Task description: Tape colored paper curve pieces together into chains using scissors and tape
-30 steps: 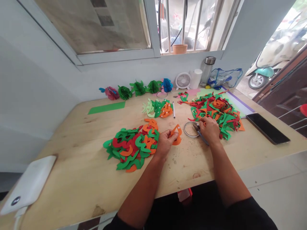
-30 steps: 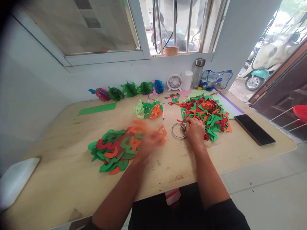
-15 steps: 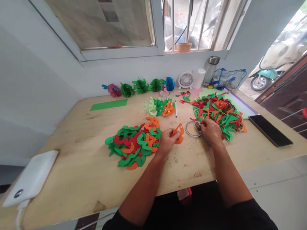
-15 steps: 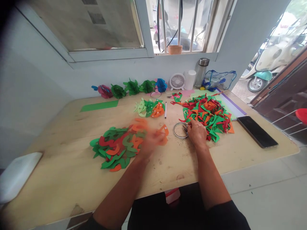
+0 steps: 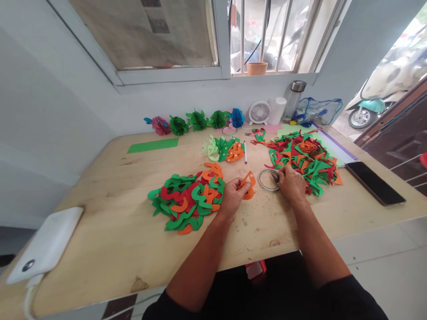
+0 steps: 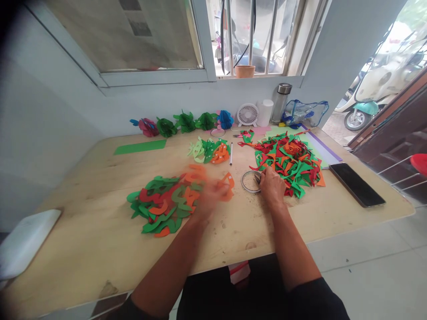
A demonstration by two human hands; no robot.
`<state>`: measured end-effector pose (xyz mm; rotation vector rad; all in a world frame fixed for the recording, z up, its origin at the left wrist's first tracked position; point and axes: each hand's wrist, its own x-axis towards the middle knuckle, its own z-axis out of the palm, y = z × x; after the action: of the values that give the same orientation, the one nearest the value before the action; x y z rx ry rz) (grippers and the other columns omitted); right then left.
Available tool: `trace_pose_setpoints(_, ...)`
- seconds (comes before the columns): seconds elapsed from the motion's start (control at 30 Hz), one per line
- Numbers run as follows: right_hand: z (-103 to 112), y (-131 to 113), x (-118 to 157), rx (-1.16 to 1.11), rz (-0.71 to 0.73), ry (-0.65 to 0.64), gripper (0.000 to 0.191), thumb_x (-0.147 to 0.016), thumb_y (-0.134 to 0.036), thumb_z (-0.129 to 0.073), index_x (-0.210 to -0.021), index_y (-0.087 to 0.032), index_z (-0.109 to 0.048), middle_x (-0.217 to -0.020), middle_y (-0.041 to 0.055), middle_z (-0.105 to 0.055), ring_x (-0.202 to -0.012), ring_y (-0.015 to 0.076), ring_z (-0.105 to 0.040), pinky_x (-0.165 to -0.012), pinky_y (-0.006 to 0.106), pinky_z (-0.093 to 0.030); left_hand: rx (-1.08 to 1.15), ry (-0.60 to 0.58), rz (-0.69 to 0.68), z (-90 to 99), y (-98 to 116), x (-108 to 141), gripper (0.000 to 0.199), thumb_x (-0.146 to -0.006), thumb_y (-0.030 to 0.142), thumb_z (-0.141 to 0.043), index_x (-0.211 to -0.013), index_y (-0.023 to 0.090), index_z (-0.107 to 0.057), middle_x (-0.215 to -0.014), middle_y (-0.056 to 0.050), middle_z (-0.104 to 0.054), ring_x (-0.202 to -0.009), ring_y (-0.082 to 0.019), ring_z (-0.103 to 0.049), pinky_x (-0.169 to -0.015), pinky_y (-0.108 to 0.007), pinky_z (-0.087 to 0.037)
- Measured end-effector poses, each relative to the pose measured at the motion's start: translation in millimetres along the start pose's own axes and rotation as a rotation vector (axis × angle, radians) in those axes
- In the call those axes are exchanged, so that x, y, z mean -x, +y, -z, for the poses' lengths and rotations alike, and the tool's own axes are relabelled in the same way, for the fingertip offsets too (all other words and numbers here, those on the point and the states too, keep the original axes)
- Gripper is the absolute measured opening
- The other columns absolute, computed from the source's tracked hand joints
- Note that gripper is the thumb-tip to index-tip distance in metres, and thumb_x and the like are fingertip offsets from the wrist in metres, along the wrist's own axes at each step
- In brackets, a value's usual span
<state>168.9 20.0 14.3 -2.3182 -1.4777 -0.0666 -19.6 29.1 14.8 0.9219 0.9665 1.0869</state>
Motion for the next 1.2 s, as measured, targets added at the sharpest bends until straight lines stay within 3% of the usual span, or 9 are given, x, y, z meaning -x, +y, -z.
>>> trace_pose_setpoints(0.13,4.2,-1.6,-2.2,-0.173,-0.036,0.040,0.013,-0.081,-0.028,-0.051,-0.077,-0.020,-0.061,-0.067,0.0059,-0.063,-0.062,0.0193,-0.055,-0.056,0.029,-0.031,0.024,0.025,0.004,0.3,-1.8,-0.8,0.020,-0.057,0.028,-0.074,-0.060,0.013,-0.061,-0.055,0.003,-0.055,-0.051,-0.006,-0.049,-0.057,-0.020,-0.040)
trace_pose_setpoints(0.23,6.8,-5.8,-2.5,-0.527,0.005,0.015,0.014,-0.079,-0.032,-0.053,-0.074,-0.020,-0.059,-0.066,0.0033,-0.061,-0.061,0.0170,-0.053,-0.059,0.028,-0.036,0.079,0.089,0.000,0.6,-2.1,-1.7,0.017,-0.058,0.026,-0.072,-0.065,0.013,-0.064,-0.060,0.002,-0.059,-0.055,-0.007,-0.052,-0.059,-0.020,-0.042)
trace_pose_setpoints(0.33,8.1,-14.3,1.9,-0.929,0.054,-0.170,0.021,-0.076,-0.040,-0.057,-0.074,-0.020,-0.057,-0.063,0.0005,-0.056,-0.057,0.0142,-0.049,-0.055,0.026,-0.037,0.118,0.133,0.022,0.2,-0.8,-2.5,0.014,-0.060,0.024,-0.070,-0.068,0.014,-0.065,-0.062,0.001,-0.061,-0.057,-0.009,-0.055,-0.062,-0.022,-0.043)
trace_pose_setpoints(0.43,10.4,-25.8,10.6,-1.126,0.079,-0.364,0.025,-0.073,-0.044,-0.061,-0.078,-0.020,-0.058,-0.068,0.0005,-0.058,-0.058,0.0128,-0.048,-0.054,0.025,-0.037,0.121,0.180,0.039,-0.4,-0.3,-3.6,0.014,-0.060,0.024,-0.071,-0.068,0.014,-0.066,-0.063,0.001,-0.062,-0.058,-0.009,-0.056,-0.064,-0.023,-0.044)
trace_pose_setpoints(0.57,14.8,-40.2,21.9,-1.195,0.175,-0.488,0.025,-0.074,-0.045,-0.063,-0.076,-0.020,-0.059,-0.094,0.0065,-0.064,-0.083,0.0175,-0.057,-0.071,0.028,-0.044,0.128,0.234,0.021,-1.2,-0.7,-4.2,0.017,-0.059,0.025,-0.073,-0.070,0.013,-0.069,-0.065,0.001,-0.063,-0.060,-0.009,-0.055,-0.064,-0.022,-0.043)
trace_pose_setpoints(0.63,15.1,-44.6,25.4,-1.195,0.229,-0.520,0.025,-0.075,-0.044,-0.062,-0.074,-0.020,-0.059,-0.096,0.0070,-0.065,-0.091,0.0192,-0.057,-0.077,0.030,-0.044,0.141,0.228,0.019,-2.1,0.6,-3.3,0.018,-0.058,0.026,-0.073,-0.070,0.013,-0.069,-0.063,0.000,-0.063,-0.060,-0.008,-0.055,-0.064,-0.021,-0.042)
trace_pose_setpoints(0.83,7.7,-47.2,29.5,-1.114,0.300,-0.578,0.024,-0.079,-0.043,-0.059,-0.077,-0.020,-0.063,-0.081,0.0042,-0.065,-0.073,0.0160,-0.057,-0.066,0.028,-0.044,0.196,0.202,0.022,-5.4,6.6,-0.3,0.019,-0.056,0.029,-0.074,-0.063,0.013,-0.068,-0.058,0.001,-0.061,-0.055,-0.008,-0.052,-0.061,-0.022,-0.043)
trace_pose_setpoints(1.03,6.8,-47.5,28.4,-1.027,0.274,-0.484,0.025,-0.077,-0.042,-0.060,-0.073,-0.019,-0.067,-0.068,0.0035,-0.064,-0.063,0.0155,-0.054,-0.057,0.027,-0.040,0.212,0.165,0.048,-4.6,6.7,0.3,0.022,-0.056,0.029,-0.074,-0.069,0.013,-0.068,-0.060,0.000,-0.063,-0.057,-0.009,-0.055,-0.061,-0.022,-0.043)
trace_pose_setpoints(1.2,5.4,-43.8,26.0,-1.027,0.212,-0.447,0.022,-0.076,-0.040,-0.061,-0.075,-0.019,-0.067,-0.068,0.0032,-0.064,-0.066,0.0164,-0.056,-0.062,0.028,-0.043,0.144,0.105,0.105,-4.7,12.1,4.2,0.015,-0.058,0.027,-0.071,-0.061,0.013,-0.065,-0.065,-0.003,-0.066,-0.060,-0.012,-0.059,-0.058,-0.022,-0.046)
